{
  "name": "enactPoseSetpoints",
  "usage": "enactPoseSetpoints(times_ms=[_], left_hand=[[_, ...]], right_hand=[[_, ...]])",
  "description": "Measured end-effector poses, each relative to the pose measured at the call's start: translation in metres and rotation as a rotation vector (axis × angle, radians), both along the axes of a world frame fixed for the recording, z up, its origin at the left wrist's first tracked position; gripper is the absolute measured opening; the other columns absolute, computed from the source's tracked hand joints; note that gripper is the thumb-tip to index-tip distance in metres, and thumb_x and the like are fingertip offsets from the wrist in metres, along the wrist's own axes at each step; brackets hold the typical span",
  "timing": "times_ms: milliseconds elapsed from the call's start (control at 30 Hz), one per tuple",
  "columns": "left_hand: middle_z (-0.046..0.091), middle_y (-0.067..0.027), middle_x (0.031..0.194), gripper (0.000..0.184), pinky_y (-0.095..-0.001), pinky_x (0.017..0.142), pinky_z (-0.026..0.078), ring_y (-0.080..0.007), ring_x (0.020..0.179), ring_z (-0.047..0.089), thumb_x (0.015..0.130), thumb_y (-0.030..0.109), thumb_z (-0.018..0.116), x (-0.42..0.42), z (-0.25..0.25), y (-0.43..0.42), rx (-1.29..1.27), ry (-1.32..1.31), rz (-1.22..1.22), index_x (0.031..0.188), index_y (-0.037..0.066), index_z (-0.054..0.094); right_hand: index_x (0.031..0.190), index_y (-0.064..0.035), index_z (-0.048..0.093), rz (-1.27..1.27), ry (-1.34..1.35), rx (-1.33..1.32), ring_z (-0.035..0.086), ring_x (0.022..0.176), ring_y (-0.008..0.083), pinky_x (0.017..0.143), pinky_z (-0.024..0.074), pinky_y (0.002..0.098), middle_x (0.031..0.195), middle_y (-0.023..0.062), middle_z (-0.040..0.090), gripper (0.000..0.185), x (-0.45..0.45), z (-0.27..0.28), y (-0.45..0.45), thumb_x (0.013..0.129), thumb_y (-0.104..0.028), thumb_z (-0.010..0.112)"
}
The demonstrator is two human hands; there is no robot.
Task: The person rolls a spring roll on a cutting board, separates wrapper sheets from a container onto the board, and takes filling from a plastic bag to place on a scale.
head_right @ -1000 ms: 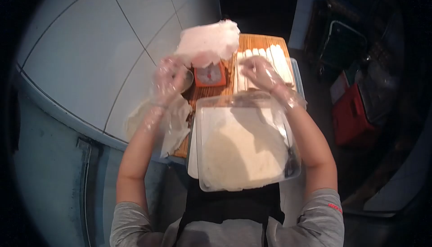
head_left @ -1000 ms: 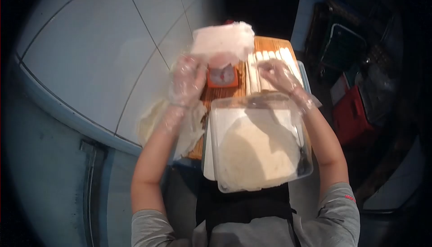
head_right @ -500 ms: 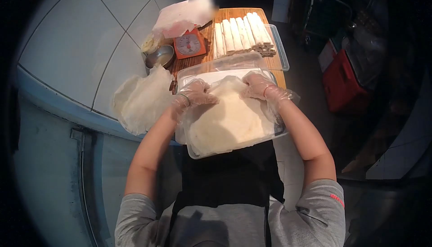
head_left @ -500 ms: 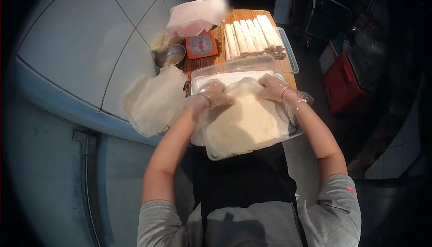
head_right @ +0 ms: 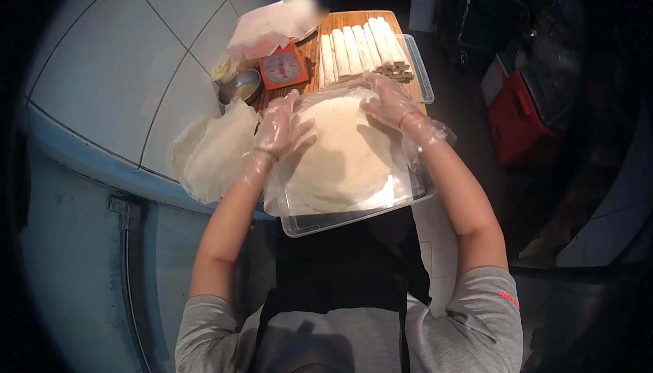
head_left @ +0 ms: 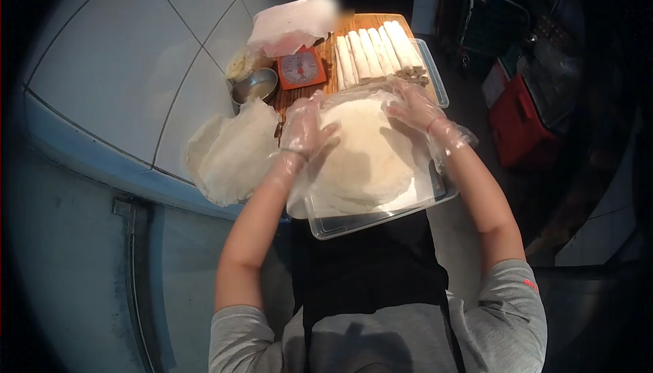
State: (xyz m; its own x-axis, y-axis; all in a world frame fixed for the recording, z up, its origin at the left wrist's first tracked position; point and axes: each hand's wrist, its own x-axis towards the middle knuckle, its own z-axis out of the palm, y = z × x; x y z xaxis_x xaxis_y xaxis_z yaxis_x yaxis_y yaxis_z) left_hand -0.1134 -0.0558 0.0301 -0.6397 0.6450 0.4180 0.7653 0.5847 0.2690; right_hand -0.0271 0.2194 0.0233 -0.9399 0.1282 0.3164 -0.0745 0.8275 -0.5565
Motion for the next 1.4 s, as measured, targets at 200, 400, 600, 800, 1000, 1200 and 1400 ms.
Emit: enactPoseSetpoints(times_ms=[200, 400, 600, 800, 1000, 1200, 1400], left_hand=[[0.059, -0.0180, 0.111, 0.044, -0.0408, 0.086, 0.051, -0.0356, 0.105, 0.059, 0.077, 0.018, 0.077, 0.077, -0.007, -0.013, 0.024, -0.478, -0.628, 0.116, 0.006, 0.060], [0.063, -0.0165, 0.095, 0.020, -0.0397, 0.082, 0.051, -0.0347, 0.091, 0.063, 0.080, 0.014, 0.071, 0.067, -0.011, -0.001, -0.036, -0.378, -0.557, 0.096, 0.003, 0.068], [0.067, -0.0121, 0.097, 0.012, -0.0372, 0.078, 0.053, -0.0292, 0.086, 0.066, 0.084, 0.010, 0.067, 0.055, 0.028, 0.013, 0.429, 0.023, -0.323, 0.095, 0.005, 0.069], [0.064, -0.0110, 0.106, 0.027, -0.0343, 0.079, 0.054, -0.0245, 0.099, 0.063, 0.082, 0.012, 0.073, 0.053, 0.008, -0.033, 0.283, -0.208, -0.128, 0.107, 0.006, 0.066], [0.062, -0.0149, 0.105, 0.036, -0.0389, 0.087, 0.049, -0.0339, 0.096, 0.061, 0.072, 0.021, 0.080, 0.113, 0.001, -0.029, -0.101, -0.254, -0.431, 0.102, 0.005, 0.066], [0.062, -0.0135, 0.094, 0.022, -0.0437, 0.079, 0.048, -0.0350, 0.089, 0.060, 0.075, 0.016, 0.074, 0.100, -0.017, -0.010, -0.123, -0.179, -0.435, 0.089, 0.004, 0.062], [0.061, -0.0159, 0.091, 0.020, -0.0444, 0.078, 0.048, -0.0357, 0.088, 0.060, 0.084, 0.021, 0.067, 0.095, -0.005, -0.004, 0.126, -0.255, -0.634, 0.092, 0.004, 0.060]], right_hand=[[0.127, -0.0026, 0.059, 0.329, -0.406, -0.243, 0.054, 0.119, 0.0366, 0.104, 0.0411, 0.0423, 0.124, 0.0209, 0.059, 0.059, 0.086, 0.040, -0.032, 0.078, -0.031, 0.077], [0.129, -0.0026, 0.057, 0.441, -0.196, 0.127, 0.051, 0.121, 0.0382, 0.104, 0.0407, 0.0428, 0.125, 0.0223, 0.058, 0.065, 0.104, 0.010, -0.056, 0.076, -0.034, 0.077], [0.120, 0.0019, 0.060, 0.093, -0.476, -0.267, 0.064, 0.097, 0.0321, 0.090, 0.0493, 0.0403, 0.107, 0.0174, 0.068, 0.047, 0.041, -0.017, -0.025, 0.087, -0.031, 0.067], [0.111, -0.0009, 0.063, -0.060, -0.580, -0.980, 0.065, 0.085, 0.0170, 0.076, 0.0538, 0.0330, 0.103, 0.0098, 0.068, 0.029, 0.029, -0.011, -0.008, 0.094, -0.024, 0.060], [0.107, -0.0019, 0.063, -0.045, -0.539, -1.121, 0.064, 0.085, 0.0157, 0.076, 0.0534, 0.0320, 0.102, 0.0081, 0.067, 0.025, 0.028, -0.017, -0.004, 0.095, -0.023, 0.060], [0.116, -0.0018, 0.063, 0.015, -0.399, -0.862, 0.063, 0.090, 0.0141, 0.082, 0.0516, 0.0301, 0.103, 0.0053, 0.067, 0.030, 0.017, 0.003, 0.002, 0.093, -0.022, 0.060], [0.125, -0.0044, 0.062, 0.129, -0.304, -0.120, 0.062, 0.101, 0.0201, 0.090, 0.0485, 0.0319, 0.110, 0.0138, 0.066, 0.036, 0.027, 0.094, -0.019, 0.094, -0.023, 0.058]])
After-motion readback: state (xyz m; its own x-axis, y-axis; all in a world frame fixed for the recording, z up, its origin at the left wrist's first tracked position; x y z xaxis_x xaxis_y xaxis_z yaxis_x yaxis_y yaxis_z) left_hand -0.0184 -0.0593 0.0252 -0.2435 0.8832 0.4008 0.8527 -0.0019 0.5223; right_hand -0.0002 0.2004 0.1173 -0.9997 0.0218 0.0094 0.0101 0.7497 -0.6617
